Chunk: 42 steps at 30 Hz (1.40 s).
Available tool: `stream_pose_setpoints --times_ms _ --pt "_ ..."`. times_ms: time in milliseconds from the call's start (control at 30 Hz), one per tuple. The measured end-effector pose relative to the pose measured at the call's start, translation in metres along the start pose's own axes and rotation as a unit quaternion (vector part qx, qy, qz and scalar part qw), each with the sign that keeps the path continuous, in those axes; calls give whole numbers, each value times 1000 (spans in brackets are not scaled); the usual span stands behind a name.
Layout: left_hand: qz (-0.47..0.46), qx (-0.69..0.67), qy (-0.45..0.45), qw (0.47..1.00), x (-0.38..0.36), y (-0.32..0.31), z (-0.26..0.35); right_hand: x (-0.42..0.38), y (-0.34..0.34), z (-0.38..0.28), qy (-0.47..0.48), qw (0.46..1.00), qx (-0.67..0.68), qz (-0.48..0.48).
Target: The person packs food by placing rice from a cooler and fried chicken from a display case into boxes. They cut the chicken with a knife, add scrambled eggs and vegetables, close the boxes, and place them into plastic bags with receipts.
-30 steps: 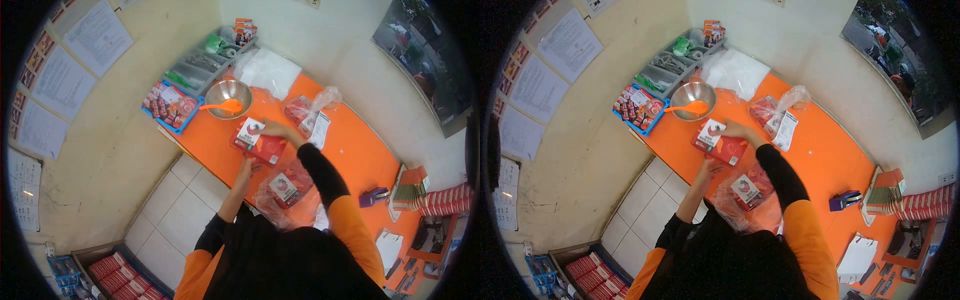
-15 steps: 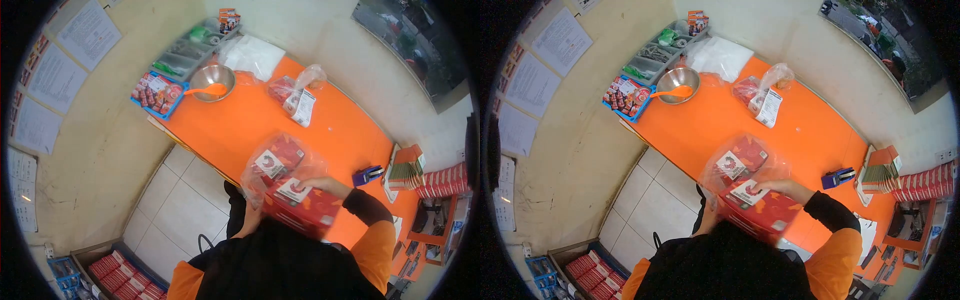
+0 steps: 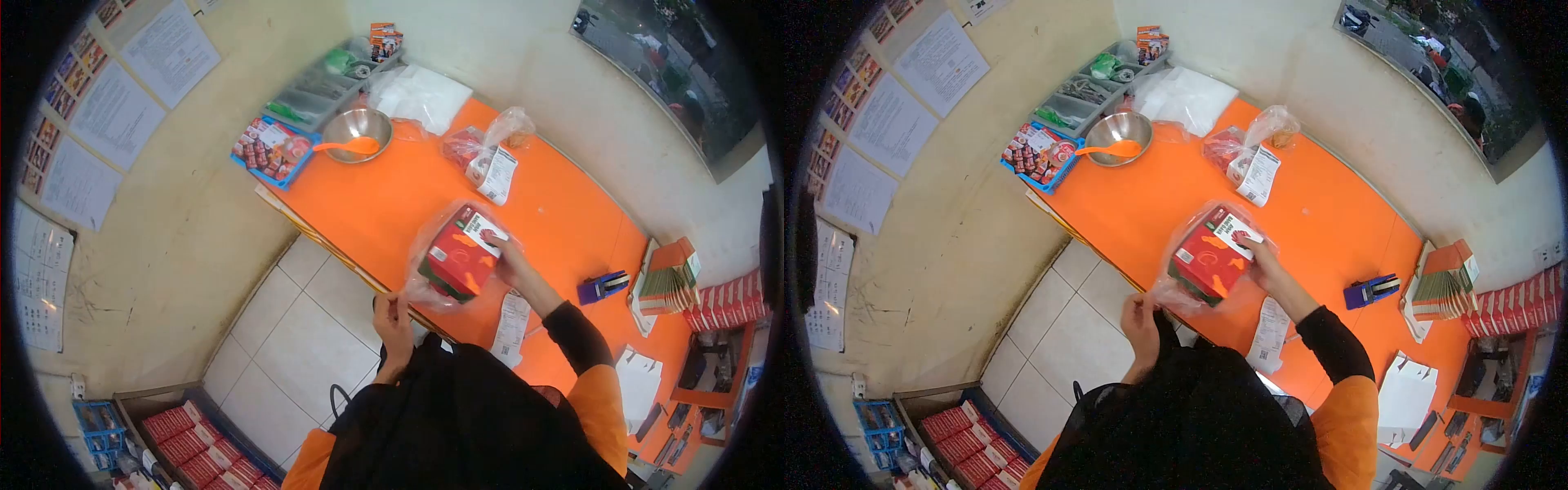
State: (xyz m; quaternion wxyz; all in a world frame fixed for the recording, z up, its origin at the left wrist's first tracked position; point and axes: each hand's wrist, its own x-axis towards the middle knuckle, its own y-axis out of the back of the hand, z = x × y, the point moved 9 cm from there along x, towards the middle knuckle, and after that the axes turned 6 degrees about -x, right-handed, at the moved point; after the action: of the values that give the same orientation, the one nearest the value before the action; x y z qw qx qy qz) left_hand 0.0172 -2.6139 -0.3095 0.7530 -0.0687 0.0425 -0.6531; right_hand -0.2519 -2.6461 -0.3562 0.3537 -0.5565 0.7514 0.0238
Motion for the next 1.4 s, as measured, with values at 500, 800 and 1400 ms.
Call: stream_pose_setpoints --times_ms 500,800,1400 --pt "-213 -277 195 916 -55 -83 -7 0 29 8 27 977 -105 183" --pt "-208 -292 55 932 -18 -102 56 -17 -7 -77 354 832 -395 163" --pt "-108 -298 19 948 92 -61 132 -51 -19 -186 347 914 -202 58"
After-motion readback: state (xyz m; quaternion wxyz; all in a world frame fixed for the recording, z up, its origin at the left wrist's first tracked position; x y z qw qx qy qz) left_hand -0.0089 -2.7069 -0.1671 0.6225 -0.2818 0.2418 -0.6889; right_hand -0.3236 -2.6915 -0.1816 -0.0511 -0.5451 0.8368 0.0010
